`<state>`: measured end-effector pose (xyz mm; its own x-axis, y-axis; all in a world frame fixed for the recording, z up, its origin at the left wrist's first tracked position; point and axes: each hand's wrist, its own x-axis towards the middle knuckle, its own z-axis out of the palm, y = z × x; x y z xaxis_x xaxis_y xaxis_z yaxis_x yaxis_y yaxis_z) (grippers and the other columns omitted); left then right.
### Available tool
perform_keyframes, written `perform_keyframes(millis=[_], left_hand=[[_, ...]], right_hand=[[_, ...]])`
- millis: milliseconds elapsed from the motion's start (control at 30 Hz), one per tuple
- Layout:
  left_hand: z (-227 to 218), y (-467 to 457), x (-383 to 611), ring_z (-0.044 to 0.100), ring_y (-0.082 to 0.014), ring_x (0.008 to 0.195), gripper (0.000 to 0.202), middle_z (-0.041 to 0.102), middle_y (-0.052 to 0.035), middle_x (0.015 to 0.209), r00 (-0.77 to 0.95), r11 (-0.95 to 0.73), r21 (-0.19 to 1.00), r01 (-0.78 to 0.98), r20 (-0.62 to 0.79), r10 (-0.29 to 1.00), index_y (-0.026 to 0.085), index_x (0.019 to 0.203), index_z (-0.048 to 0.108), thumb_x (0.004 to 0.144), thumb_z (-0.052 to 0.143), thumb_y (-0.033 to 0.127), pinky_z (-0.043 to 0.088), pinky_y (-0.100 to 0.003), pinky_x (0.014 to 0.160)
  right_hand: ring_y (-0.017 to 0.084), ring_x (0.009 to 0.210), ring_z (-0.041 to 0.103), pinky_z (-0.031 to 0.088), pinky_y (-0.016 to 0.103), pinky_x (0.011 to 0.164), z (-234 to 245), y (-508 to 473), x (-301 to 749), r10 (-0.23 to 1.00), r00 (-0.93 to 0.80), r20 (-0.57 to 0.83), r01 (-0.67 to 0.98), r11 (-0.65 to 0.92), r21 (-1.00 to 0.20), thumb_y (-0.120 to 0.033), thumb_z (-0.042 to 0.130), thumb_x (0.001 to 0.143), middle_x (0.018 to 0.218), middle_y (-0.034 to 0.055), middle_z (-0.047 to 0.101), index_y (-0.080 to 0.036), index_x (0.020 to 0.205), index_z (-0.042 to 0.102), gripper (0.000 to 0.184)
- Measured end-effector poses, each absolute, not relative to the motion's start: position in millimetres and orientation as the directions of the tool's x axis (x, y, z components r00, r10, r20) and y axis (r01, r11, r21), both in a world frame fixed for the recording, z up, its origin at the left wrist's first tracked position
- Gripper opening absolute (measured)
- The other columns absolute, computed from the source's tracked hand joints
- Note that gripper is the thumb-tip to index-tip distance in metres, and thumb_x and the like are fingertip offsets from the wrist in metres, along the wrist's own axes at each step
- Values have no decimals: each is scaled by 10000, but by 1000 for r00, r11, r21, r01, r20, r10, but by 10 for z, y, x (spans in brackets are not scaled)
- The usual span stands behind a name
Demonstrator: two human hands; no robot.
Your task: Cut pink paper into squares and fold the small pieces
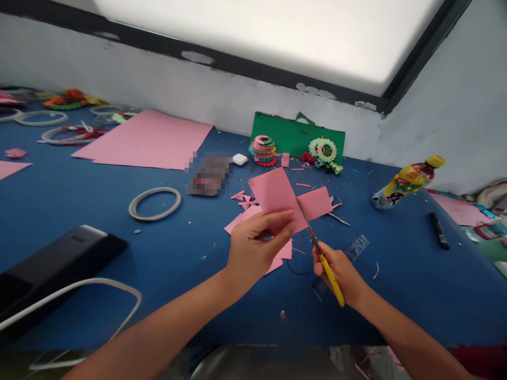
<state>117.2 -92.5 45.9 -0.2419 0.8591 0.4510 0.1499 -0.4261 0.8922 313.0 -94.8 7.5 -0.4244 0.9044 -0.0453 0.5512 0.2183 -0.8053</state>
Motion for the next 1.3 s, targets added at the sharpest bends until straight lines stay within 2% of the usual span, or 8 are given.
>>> perform_keyframes(millis=[200,433,600,667,867,1033,1167,1300], left_hand=[[466,-937,1172,642,-117,615,148,722,-34,813,-241,-420,892,166,450,860,191,867,730,720,718,203,517,-163,472],[391,-942,1181,634,-96,595,160,718,-18,788,-169,-431,889,155,454,875,193,876,728,722,703,158,501,-140,487],[427,-927,1157,612,-110,565,111,708,-39,726,-74,-439,886,145,453,889,170,825,733,728,680,179,481,-161,465],[463,-919,1149,591,-117,549,81,698,-47,680,6,-416,897,149,420,908,158,766,731,730,669,196,460,-174,450],[449,-899,1158,515,-104,466,132,645,-23,567,372,-250,951,182,169,913,152,712,721,747,610,214,360,-181,399],[392,-898,1159,511,-94,475,169,656,-25,614,540,-272,920,283,81,838,148,749,714,773,558,210,350,-177,410],[362,-881,1155,644,-162,789,230,689,-71,950,395,-420,853,311,286,873,173,970,639,743,609,187,501,-204,573],[301,-858,1161,599,-220,1049,501,615,-114,1171,296,-679,503,534,641,708,195,1196,488,739,672,290,529,-324,820]], right_hand=[[92,425,432,305,190,435,107,-951,3107,900,-430,-79,530,180,-829,-206,456,786,545,-52,569,-216,768,460,21],[80,438,398,308,186,411,94,-953,3120,914,-401,-55,530,183,-828,-430,516,819,581,-39,500,-201,770,459,241],[70,425,374,310,180,368,0,-905,3152,942,-333,-53,225,25,-974,-756,481,711,595,-43,462,-198,789,435,565],[57,384,357,305,178,349,18,-870,3146,944,-329,-28,53,-11,-999,-795,488,668,576,-52,476,-204,770,393,606],[99,452,544,473,226,450,174,-840,3115,969,-248,-5,-106,-32,-994,-437,722,692,626,-40,575,-214,708,326,455],[104,438,562,455,197,408,153,-852,3090,986,-160,-46,-159,-71,-985,-336,761,650,559,-81,529,-216,712,317,464],[115,510,607,488,201,462,139,-821,3091,998,-33,50,-179,43,-983,-303,757,670,589,-68,566,-213,716,323,445],[131,547,629,513,219,485,141,-825,3099,994,46,100,-96,104,-990,-332,756,680,628,-54,580,-212,707,334,440]])
